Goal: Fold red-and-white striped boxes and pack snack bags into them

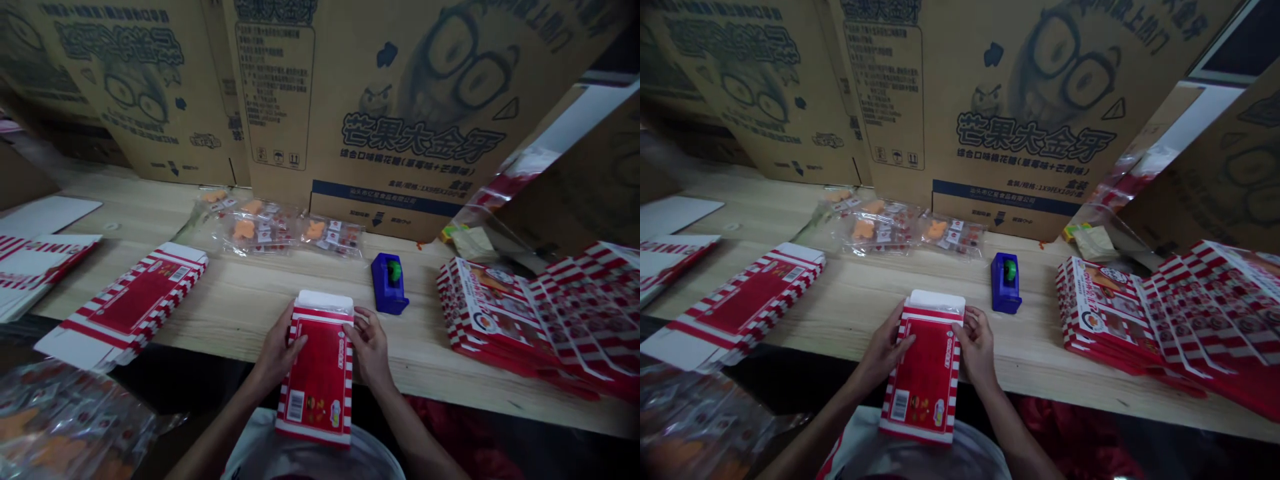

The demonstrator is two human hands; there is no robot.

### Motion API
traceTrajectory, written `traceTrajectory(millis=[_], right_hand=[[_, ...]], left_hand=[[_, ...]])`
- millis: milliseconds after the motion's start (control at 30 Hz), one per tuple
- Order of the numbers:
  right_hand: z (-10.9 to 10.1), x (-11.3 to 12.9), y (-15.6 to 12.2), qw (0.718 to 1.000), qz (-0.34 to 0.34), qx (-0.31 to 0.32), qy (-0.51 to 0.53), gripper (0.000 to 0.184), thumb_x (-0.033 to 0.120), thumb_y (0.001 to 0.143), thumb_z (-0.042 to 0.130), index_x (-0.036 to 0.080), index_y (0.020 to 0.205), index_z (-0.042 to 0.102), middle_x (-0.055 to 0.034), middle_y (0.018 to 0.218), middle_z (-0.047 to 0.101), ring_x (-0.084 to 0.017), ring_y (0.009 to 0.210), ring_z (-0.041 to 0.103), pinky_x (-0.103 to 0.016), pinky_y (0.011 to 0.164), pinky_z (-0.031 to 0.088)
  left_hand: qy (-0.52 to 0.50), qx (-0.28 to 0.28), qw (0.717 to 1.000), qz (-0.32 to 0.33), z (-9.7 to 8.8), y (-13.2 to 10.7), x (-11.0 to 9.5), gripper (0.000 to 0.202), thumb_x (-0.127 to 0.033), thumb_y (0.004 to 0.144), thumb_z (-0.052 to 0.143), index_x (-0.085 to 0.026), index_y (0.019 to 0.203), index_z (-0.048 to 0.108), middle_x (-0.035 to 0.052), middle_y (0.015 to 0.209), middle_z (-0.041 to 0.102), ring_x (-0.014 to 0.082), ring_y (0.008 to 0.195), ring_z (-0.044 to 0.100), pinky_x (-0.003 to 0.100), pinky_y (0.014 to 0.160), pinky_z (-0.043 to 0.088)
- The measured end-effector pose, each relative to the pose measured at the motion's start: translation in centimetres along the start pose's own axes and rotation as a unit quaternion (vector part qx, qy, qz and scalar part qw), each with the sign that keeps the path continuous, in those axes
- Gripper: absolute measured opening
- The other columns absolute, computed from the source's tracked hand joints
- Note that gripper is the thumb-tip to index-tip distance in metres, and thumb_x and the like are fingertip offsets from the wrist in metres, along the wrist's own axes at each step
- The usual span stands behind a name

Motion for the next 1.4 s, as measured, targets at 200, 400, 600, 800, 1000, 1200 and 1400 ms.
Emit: traceTrajectory(millis=[200, 400, 600, 800, 1000, 1200, 1400], right_hand=[[-2.0, -0.6, -1.6, 0.988, -0.021, 0.027, -0.148, 0.034, 0.043, 0.081, 0.064, 0.021, 0.108, 0.065, -0.0072, 0.113, 0.068, -0.025, 0.101, 0.063, -0.04, 0.087, 0.052], [-1.3, 0.3, -2.0, 0.963, -0.132, 0.077, -0.22, 0.019, 0.034, 0.088, 0.056, 0.022, 0.075, 0.061, -0.0026, 0.083, 0.063, -0.019, 0.081, 0.059, -0.031, 0.076, 0.048], [-0.5, 0.7, -1.5, 0.99, -0.075, 0.016, -0.119, 0.027, 0.033, 0.08, 0.067, 0.025, 0.101, 0.053, 0.0042, 0.072, 0.053, -0.013, 0.063, 0.053, -0.024, 0.058, 0.045], [-1.1, 1.1, -0.8, 0.984, -0.034, 0.121, -0.128, 0.016, 0.034, 0.079, 0.068, 0.018, 0.077, 0.065, -0.0003, 0.072, 0.058, -0.014, 0.067, 0.056, -0.025, 0.061, 0.045], [-1.5, 1.4, -1.2, 0.965, -0.114, 0.151, -0.184, 0.017, 0.034, 0.085, 0.063, 0.019, 0.085, 0.07, -0.0077, 0.099, 0.066, -0.02, 0.095, 0.062, -0.03, 0.083, 0.047], [-1.5, 2.3, -0.4, 0.958, -0.038, 0.176, -0.221, 0.02, 0.037, 0.079, 0.067, 0.017, 0.078, 0.068, -0.0047, 0.079, 0.067, -0.017, 0.072, 0.06, -0.027, 0.065, 0.046], [-0.7, 4.7, 0.4, 0.948, -0.026, 0.166, -0.27, 0.021, 0.035, 0.075, 0.066, 0.016, 0.082, 0.066, -0.0014, 0.067, 0.061, -0.014, 0.059, 0.052, -0.026, 0.056, 0.039]], left_hand=[[-0.143, 0.061, 0.986, -0.063, 1.4, -1.7, 0.3, 0.062, -0.04, 0.087, 0.053, -0.02, 0.14, 0.029, 0.0132, 0.126, 0.059, 0.0243, 0.106, 0.063, 0.039, 0.089, 0.054], [-0.074, -0.012, 0.997, -0.02, 0.7, -1.1, -0.5, 0.017, -0.036, 0.084, 0.059, -0.018, 0.086, 0.056, 0.0047, 0.093, 0.06, 0.0178, 0.086, 0.059, 0.03, 0.078, 0.049], [-0.178, -0.092, 0.977, -0.078, 0.6, -0.3, -0.2, 0.018, -0.032, 0.082, 0.062, -0.019, 0.077, 0.05, -0.0021, 0.074, 0.054, 0.0125, 0.068, 0.053, 0.024, 0.063, 0.043], [-0.163, -0.001, 0.986, -0.04, -0.4, 0.2, -0.2, 0.03, -0.031, 0.083, 0.061, -0.02, 0.11, 0.056, 0.0003, 0.084, 0.055, 0.0132, 0.075, 0.055, 0.025, 0.066, 0.044], [-0.11, 0.045, 0.993, 0.018, -1.5, 0.4, -0.8, 0.02, -0.034, 0.084, 0.062, -0.016, 0.078, 0.07, 0.0042, 0.079, 0.058, 0.0148, 0.074, 0.057, 0.027, 0.066, 0.043], [-0.058, 0.064, 0.996, -0.01, -2.2, 0.8, -2.5, 0.019, -0.03, 0.081, 0.063, -0.015, 0.072, 0.071, 0.0043, 0.071, 0.063, 0.0149, 0.069, 0.058, 0.026, 0.064, 0.043], [-0.147, 0.113, 0.979, -0.09, -3.0, 2.1, -2.9, 0.021, -0.034, 0.075, 0.068, -0.013, 0.077, 0.072, 0.0041, 0.069, 0.068, 0.0139, 0.063, 0.058, 0.024, 0.059, 0.043]])
Point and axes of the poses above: each hand's wrist, its own y-axis towards the middle knuckle, its own z-axis out of the palm, x = y × z, the point moved 2 cm from there along y, towards the middle knuckle
